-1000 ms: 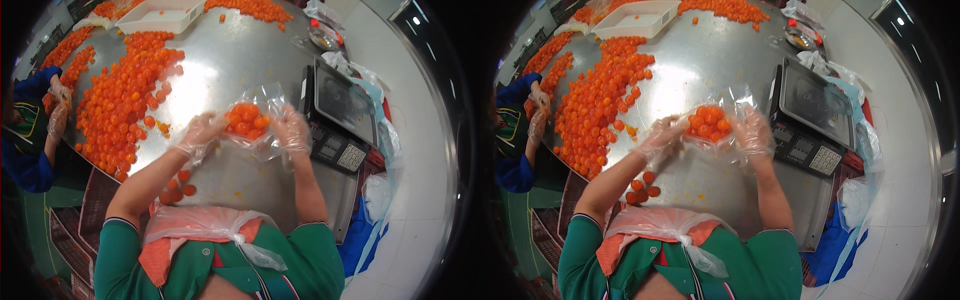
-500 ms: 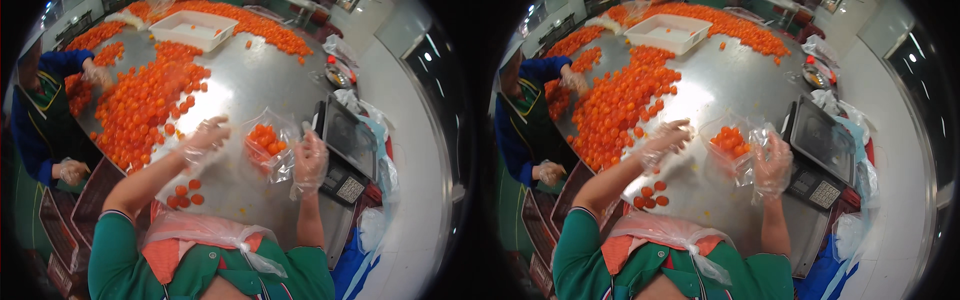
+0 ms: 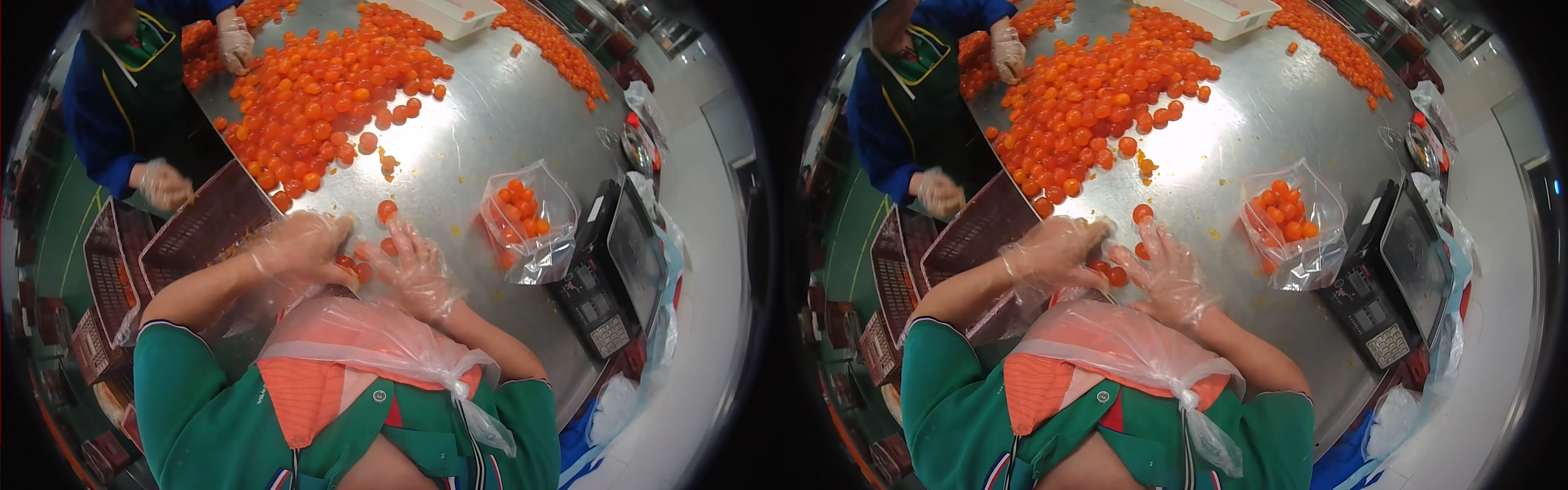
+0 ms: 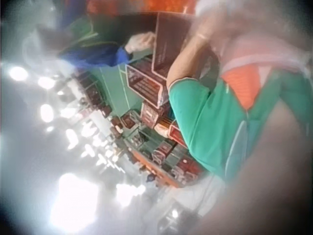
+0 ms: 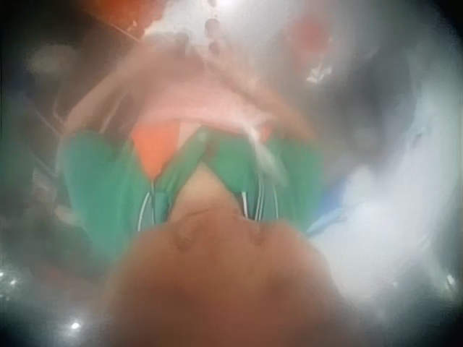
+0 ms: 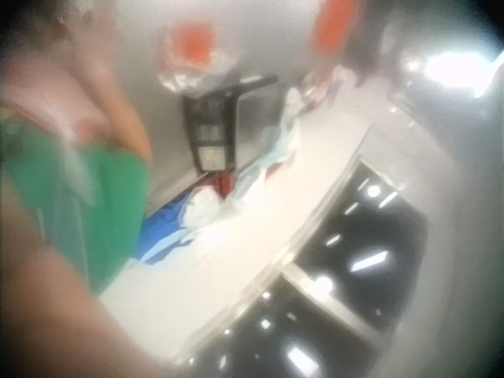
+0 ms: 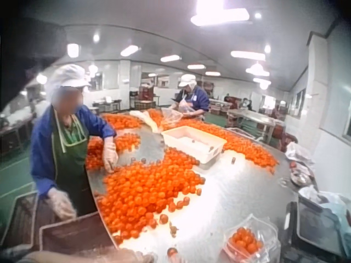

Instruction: The person scoops small red tomatoes from a large pile on a stainless steel table into clear plastic bags. They place the filled bags onto a digital scale to weigh them, then tie the bags and move them into a nearby crate. The process is repeated continuously with other workers visible in the background.

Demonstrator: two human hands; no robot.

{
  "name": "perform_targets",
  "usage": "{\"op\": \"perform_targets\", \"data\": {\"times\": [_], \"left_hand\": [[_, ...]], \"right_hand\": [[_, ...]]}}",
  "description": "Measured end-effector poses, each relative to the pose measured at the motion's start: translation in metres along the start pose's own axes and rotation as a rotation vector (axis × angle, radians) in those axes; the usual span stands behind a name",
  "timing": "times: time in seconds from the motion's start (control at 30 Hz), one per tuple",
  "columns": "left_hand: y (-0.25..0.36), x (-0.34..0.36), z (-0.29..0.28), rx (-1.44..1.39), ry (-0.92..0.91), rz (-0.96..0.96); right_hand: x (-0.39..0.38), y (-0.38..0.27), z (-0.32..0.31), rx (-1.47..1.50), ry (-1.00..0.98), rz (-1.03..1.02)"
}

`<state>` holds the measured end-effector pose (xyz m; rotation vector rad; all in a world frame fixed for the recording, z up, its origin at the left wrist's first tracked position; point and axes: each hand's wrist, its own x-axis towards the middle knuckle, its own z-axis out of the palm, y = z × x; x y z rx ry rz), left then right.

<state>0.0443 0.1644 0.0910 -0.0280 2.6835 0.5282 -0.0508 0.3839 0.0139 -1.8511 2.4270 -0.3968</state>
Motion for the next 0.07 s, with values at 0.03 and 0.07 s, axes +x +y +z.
{"op": "perform_targets", "data": {"times": [0.03, 0.07], "left_hand": [[-0.001, 0.000, 0.007, -0.032, 0.009, 0.030], [-0.001, 0.002, 0.011, -0.041, 0.023, 0.019]], "right_hand": [[0.012, 0.002, 0.009, 0.008, -0.005, 0.004], [0.021, 0.012, 0.032, 0.060, 0.096, 0.014]]}}
